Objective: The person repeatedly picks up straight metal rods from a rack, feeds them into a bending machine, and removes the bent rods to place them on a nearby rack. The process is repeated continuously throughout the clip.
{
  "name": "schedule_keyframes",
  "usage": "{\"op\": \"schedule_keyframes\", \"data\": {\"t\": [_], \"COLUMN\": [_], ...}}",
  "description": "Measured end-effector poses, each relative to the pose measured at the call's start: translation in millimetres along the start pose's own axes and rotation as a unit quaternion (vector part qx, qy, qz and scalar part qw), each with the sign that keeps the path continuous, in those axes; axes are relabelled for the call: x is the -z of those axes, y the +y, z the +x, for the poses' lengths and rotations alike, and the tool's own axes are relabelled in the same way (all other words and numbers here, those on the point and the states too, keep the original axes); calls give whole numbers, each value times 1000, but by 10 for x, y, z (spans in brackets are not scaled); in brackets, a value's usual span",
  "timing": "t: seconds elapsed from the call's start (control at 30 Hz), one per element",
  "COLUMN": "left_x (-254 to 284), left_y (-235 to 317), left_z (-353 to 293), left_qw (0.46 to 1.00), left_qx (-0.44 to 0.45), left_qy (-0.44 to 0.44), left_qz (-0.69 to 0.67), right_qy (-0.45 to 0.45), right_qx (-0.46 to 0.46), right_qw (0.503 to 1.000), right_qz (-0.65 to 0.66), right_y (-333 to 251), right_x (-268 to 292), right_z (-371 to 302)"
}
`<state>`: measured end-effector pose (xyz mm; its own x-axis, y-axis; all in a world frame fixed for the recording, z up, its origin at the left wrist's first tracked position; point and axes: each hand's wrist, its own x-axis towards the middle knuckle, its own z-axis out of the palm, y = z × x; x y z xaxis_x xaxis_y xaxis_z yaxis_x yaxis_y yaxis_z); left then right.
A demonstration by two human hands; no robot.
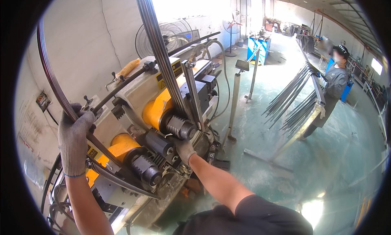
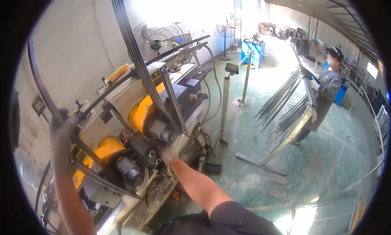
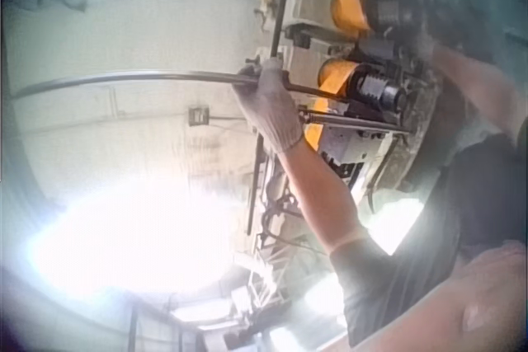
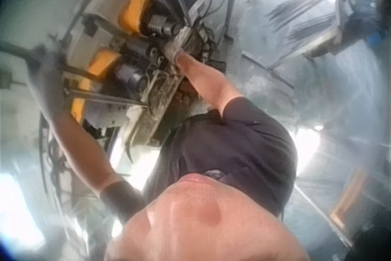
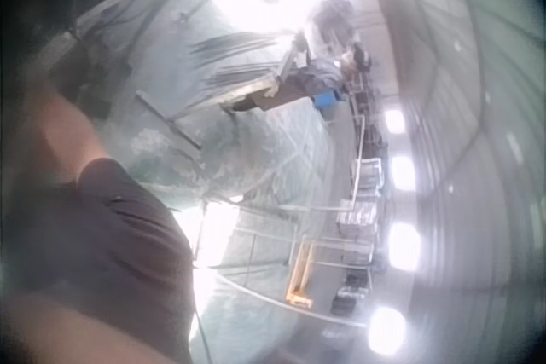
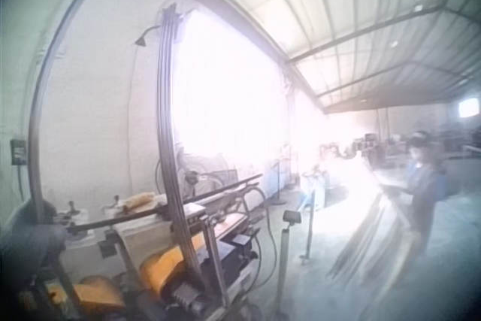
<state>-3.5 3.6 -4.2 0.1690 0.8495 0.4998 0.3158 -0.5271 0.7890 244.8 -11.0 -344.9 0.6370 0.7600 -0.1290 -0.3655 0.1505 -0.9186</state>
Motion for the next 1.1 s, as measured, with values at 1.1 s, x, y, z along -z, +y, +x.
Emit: {"op": "schedule_keyframes", "data": {"t": [1.1], "left_x": [485], "left_y": [-331], "left_z": [58], "left_qw": [993], "left_qx": [-45], "left_qy": [-9], "left_qz": [113], "right_qy": [-67], "right_qx": [6], "right_qw": [998], "right_qz": [14], "right_y": [569], "right_x": [241], "right_z": [245]}}
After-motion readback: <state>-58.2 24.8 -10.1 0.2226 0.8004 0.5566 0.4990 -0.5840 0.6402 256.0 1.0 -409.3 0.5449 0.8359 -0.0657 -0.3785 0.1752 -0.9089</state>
